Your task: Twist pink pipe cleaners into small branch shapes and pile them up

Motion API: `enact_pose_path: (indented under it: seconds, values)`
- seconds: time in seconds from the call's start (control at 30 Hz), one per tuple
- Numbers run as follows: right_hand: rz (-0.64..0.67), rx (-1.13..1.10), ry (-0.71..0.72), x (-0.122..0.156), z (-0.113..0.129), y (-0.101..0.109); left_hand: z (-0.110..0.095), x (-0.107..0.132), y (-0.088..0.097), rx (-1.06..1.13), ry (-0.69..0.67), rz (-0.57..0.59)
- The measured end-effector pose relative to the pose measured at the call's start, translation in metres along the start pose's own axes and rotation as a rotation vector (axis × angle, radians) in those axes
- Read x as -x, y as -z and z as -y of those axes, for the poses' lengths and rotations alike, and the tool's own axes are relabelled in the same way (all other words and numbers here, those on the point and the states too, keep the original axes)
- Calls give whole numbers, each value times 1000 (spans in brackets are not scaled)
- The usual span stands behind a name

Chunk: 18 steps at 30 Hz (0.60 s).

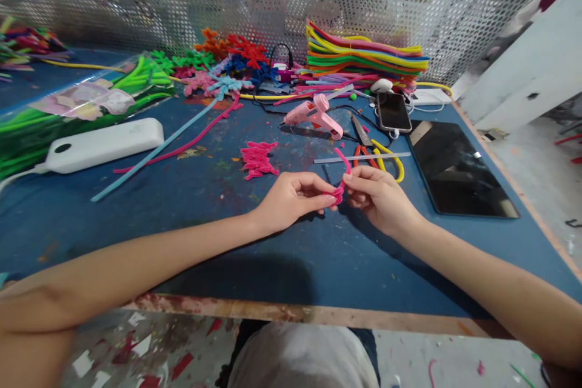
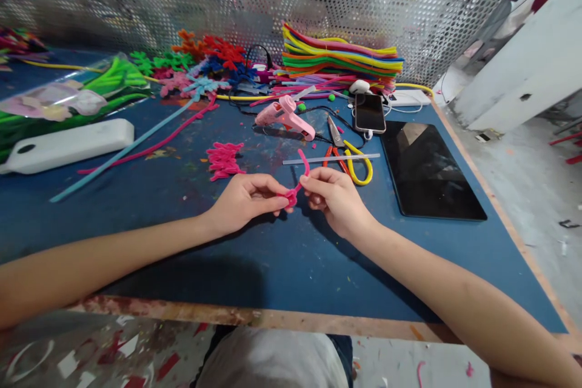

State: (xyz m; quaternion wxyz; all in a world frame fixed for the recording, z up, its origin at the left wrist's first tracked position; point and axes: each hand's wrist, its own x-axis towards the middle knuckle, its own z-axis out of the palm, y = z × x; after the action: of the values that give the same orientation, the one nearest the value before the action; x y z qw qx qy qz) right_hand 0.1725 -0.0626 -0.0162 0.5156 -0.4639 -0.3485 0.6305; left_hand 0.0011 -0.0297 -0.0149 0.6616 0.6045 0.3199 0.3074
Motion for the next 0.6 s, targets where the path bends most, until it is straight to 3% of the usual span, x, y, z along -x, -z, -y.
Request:
enact_pose_path:
  seconds: [0.13,0.23,0.47,0.53,0.6]
  values:
    - [27,29,1,-2,4,4,0,-2,0,9,6,23]
    - [76,181,62,-6,6,10,3,-4,3,78,19,10]
    - [34,483,179,-6,3,14,11,-9,10,297,9,-153]
    - [-5,592,224,-1,4,12,12,-10,11,295,1,-152]
    - [-133,678,366,5,6,10,12,-10,12,260,-30,-174]
